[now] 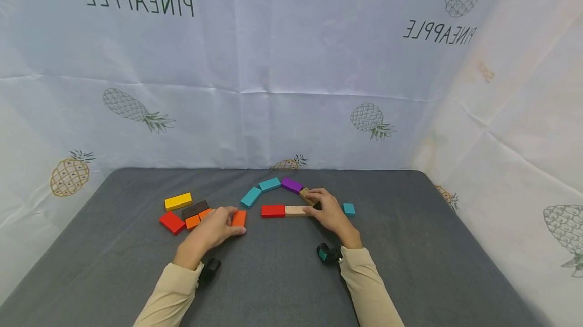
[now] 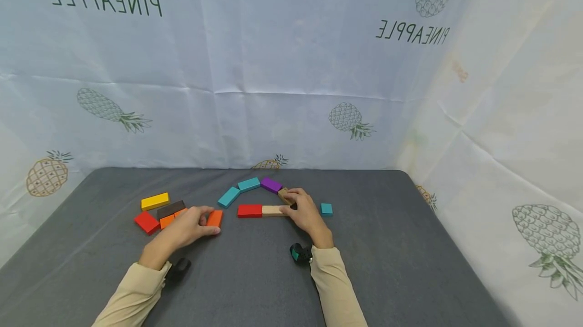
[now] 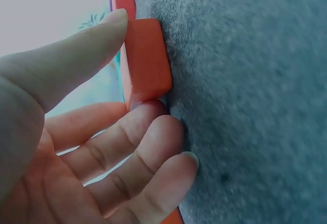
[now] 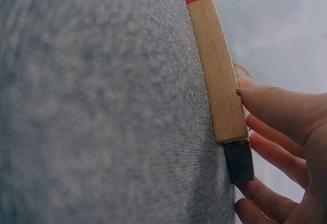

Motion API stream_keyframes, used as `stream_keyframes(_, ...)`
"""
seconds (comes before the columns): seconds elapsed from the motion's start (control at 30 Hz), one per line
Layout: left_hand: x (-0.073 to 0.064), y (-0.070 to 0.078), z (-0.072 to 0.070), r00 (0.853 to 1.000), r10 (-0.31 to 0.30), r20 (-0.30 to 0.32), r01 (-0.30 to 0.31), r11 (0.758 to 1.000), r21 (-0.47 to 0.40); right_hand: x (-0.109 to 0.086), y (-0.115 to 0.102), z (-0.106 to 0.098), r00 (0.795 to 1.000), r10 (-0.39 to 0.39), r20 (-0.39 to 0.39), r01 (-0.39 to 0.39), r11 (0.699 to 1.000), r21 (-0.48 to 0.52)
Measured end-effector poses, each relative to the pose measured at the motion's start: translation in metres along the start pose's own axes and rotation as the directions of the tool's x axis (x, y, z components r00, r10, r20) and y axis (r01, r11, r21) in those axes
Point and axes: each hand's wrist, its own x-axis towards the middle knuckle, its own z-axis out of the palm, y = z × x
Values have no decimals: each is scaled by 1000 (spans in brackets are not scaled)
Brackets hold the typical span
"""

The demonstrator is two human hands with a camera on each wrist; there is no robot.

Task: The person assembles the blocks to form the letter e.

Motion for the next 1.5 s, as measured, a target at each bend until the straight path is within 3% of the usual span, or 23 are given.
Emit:
stream_keyframes(0.17, 4, 3, 3, 1000, 6, -17, -6, 1000, -2, -1, -1, -2, 1000, -30, -4, 30, 999, 14)
stream_keyframes(0.7, 7, 8, 6, 999, 9, -52, -9, 1000, -12, -1, -3, -3, 1000, -19, 0, 19, 999, 41)
stream_keyframes(1.2, 9, 9, 7, 998, 13, -54, -10, 999, 46, -1, -3, -2, 1000, -14, 9, 13, 1000, 23)
stream_keyframes(1.5, 7, 8, 6, 999, 13, -51, -11, 1000, 29, 1, -1, -1, 1000, -15, 2, 15, 1000, 17)
